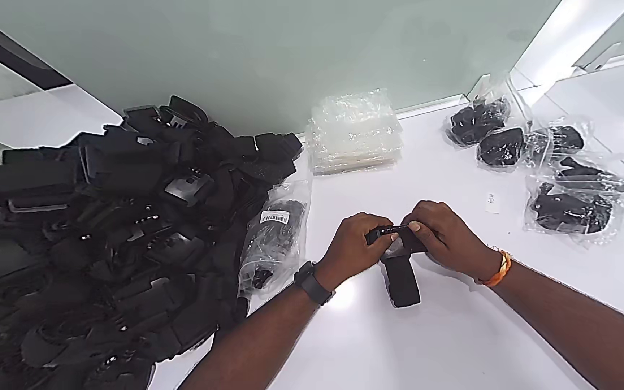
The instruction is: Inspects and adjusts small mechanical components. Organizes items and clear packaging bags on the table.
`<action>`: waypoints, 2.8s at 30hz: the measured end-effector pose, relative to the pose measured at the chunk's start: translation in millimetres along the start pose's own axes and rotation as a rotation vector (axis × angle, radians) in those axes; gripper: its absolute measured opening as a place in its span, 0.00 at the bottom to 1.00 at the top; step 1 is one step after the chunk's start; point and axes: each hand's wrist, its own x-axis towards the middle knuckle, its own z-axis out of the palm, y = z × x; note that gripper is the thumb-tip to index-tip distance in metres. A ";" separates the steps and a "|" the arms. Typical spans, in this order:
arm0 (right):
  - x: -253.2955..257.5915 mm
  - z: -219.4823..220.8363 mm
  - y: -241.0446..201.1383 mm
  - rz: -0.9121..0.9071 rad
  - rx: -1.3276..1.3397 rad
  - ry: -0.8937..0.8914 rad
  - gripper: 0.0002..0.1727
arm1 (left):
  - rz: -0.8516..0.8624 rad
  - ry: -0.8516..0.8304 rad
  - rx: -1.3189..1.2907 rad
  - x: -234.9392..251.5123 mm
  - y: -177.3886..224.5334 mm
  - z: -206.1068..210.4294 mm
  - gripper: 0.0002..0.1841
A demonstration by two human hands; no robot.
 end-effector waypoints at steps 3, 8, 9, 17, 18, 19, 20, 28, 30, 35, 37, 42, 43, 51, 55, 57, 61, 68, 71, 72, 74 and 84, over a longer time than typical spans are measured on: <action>0.2 0.4 0.0 0.018 0.006 -0.027 0.24 | -0.001 -0.003 0.016 0.0 -0.1 -0.2 0.13; 0.0 2.9 4.8 -0.001 0.130 0.016 0.12 | 0.002 0.009 0.019 0.1 -0.1 -0.2 0.12; 0.2 2.6 4.4 -0.004 0.147 0.022 0.11 | 0.001 0.008 0.015 0.0 0.0 -0.3 0.12; 0.9 1.1 4.9 0.041 0.157 0.039 0.28 | 0.015 0.005 0.009 0.3 -0.8 0.0 0.13; 0.9 0.3 4.9 0.053 0.136 0.039 0.26 | 0.015 0.005 0.011 0.3 -0.9 0.1 0.13; 1.0 -0.4 4.4 0.060 0.117 0.040 0.24 | 0.016 0.006 0.012 0.4 -0.9 0.0 0.13; 1.2 -0.5 3.9 0.064 0.104 0.039 0.23 | 0.018 0.009 0.015 0.4 -0.8 0.1 0.13; 0.4 2.4 6.6 0.007 0.257 0.033 0.10 | 0.006 0.028 0.030 0.1 -0.8 0.0 0.12; 0.7 2.3 4.3 -0.009 0.259 0.040 0.09 | 0.009 0.027 0.035 0.3 -0.7 0.4 0.12; 1.6 -0.2 3.2 0.027 0.210 0.090 0.22 | 0.022 0.034 0.029 0.4 -2.1 1.0 0.12; 2.3 -1.0 2.8 0.049 0.211 0.091 0.19 | 0.024 0.031 0.030 0.4 -2.5 1.0 0.13; 3.2 0.4 4.3 0.054 0.174 0.036 0.19 | 0.024 0.024 0.025 0.8 -2.5 0.8 0.12; 3.0 0.2 4.7 0.051 0.181 0.030 0.18 | 0.022 0.024 0.029 0.7 -2.5 1.0 0.12; 1.7 1.3 4.7 -0.021 0.323 0.041 0.12 | -0.003 0.028 0.027 0.3 -0.6 0.6 0.12; 2.5 -0.5 3.8 0.013 0.254 0.103 0.20 | 0.007 0.030 0.020 0.6 -2.0 0.9 0.12; 2.6 0.4 4.6 0.040 0.190 0.105 0.18 | 0.008 0.031 0.021 1.0 -1.7 0.6 0.12; 0.7 3.2 5.5 0.070 0.129 0.031 0.20 | 0.001 0.019 0.021 0.6 1.2 -0.5 0.13; 2.1 0.8 2.1 -0.013 0.166 0.070 0.21 | 0.044 0.041 0.026 1.3 1.8 -0.4 0.12; 2.3 2.0 6.4 0.046 0.110 0.099 0.22 | 0.049 0.043 0.024 1.5 0.8 -0.2 0.12; 2.5 2.2 6.5 0.061 0.099 0.088 0.22 | 0.048 0.042 0.022 1.6 0.7 -0.2 0.12; 2.9 2.0 5.2 0.069 0.092 0.059 0.22 | 0.043 0.039 0.025 1.7 0.4 -0.3 0.12; 2.1 0.4 4.3 0.001 0.199 0.063 0.19 | 0.071 0.051 0.034 1.2 -0.6 -0.2 0.12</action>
